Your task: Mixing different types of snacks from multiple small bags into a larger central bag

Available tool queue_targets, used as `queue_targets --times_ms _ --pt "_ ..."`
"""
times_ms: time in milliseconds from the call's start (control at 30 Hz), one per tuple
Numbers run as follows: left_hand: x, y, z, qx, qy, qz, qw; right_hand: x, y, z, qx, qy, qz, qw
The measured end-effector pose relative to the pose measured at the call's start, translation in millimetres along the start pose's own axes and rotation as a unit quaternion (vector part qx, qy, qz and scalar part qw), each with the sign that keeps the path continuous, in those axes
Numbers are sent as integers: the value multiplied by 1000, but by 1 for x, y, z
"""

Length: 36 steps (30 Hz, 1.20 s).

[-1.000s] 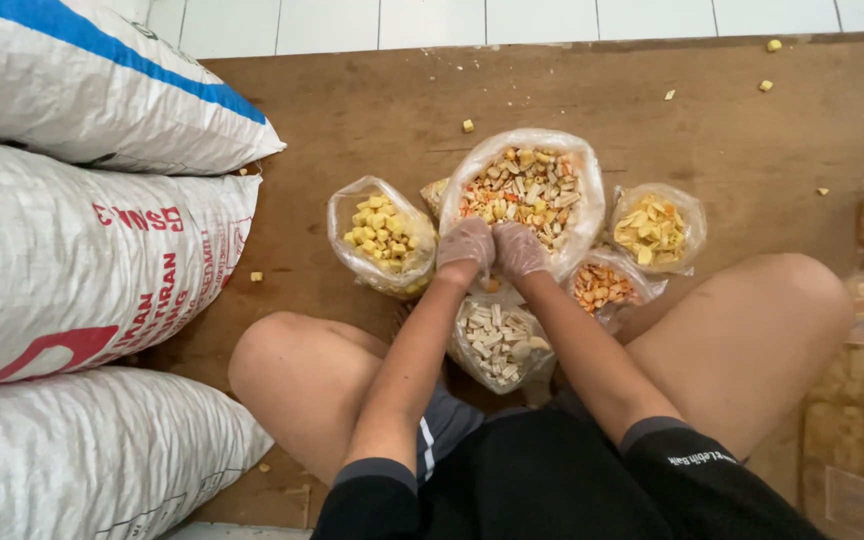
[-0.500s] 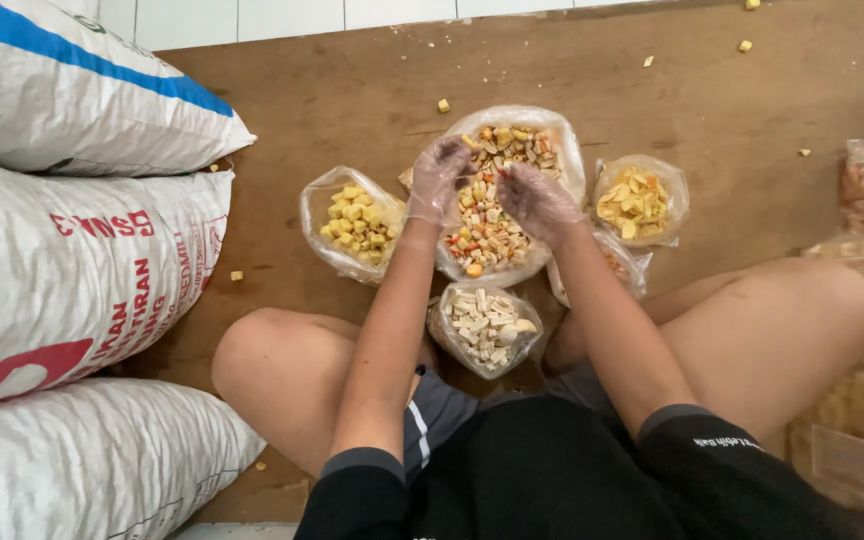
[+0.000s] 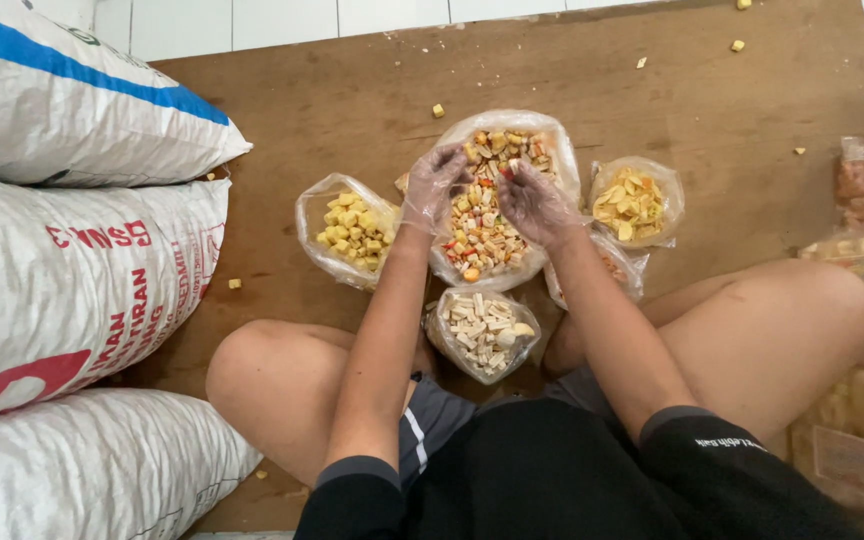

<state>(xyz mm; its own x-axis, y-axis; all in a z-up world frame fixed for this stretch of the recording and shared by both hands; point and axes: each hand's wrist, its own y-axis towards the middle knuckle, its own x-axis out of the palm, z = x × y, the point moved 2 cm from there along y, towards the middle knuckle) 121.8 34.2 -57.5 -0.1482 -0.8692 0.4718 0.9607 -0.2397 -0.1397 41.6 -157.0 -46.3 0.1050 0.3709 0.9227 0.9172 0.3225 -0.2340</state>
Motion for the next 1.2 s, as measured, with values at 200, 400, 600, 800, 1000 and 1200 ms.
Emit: queue_targets --times_ms 200,400,600,800,1000,1200 --pt "0 -7 35 10 30 -13 999 10 3 -1 -6 -13 3 1000" --pt "9 -33 82 -2 290 -108 951 5 5 -8 -5 -5 -11 1000" --pt "-46 -21 114 13 643 35 765 -6 4 -16 -5 -5 -20 1000" --pt "-72 -40 139 -69 717 119 684 34 -26 -14 -6 -77 -9 997" --pt "-68 -43 139 -27 733 110 670 114 -70 1 148 -485 9 862" --pt "-53 -25 140 11 747 100 657 53 -87 -37 211 -574 53 790"
